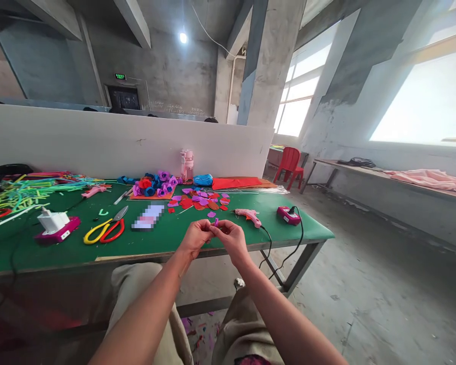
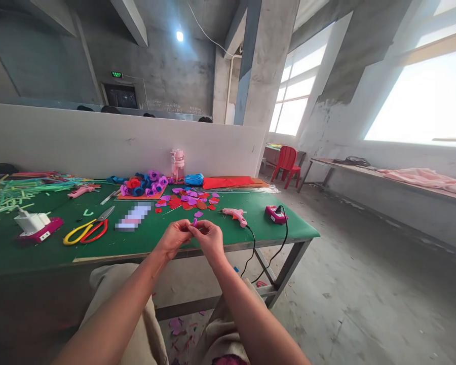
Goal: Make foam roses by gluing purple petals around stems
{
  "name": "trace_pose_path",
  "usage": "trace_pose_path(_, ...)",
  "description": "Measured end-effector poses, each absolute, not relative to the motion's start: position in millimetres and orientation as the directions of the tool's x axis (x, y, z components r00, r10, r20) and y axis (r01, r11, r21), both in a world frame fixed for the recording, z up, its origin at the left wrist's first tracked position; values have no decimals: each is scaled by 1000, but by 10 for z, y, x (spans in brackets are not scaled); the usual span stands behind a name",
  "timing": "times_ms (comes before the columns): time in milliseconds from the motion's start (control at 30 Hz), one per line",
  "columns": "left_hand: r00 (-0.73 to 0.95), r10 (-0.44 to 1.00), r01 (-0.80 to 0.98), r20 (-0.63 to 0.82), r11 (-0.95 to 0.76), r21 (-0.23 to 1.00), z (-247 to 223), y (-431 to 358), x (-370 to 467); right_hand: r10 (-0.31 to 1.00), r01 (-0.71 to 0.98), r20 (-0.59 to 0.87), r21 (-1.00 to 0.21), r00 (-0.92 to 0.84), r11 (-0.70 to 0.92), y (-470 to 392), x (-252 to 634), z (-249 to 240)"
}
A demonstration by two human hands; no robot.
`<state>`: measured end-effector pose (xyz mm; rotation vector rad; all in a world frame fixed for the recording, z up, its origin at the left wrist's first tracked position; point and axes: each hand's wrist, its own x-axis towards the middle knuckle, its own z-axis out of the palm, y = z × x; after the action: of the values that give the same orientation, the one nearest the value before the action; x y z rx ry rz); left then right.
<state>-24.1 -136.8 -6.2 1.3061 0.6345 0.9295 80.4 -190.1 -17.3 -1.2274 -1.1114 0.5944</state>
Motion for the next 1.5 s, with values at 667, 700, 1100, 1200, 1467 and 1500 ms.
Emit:
trace_pose_path(667,332,910,-65,249,-241,968,358,-722,-282,820,562,360,-825,445,57,-1415,1569,-177)
trace_pose_path(700,318,906,-33,279,-283,958,356,-660,-250,846,625,342,-780,408,14,-1335,1585,-240)
trace_pose_path(1100,207,954,75,217,-236,969,-175,-550,55,947,808,161,-573,278,-140,-419,1534,-355)
trace_pose_path(1200,251,949,131,189,-226,965,-185,-519,92,953,808,133,-570,271,-150,-382,1547,-355)
trace_pose_path(1467,272,957,11,-101,102,995,-89,-528,55,919,493,177,-870,352,-21,-772,1502,-367)
trace_pose_path(1500,307,942,-13,-134,145,989,-80,-555,62,910,312,162,-949,382,38,-828,1450,-365)
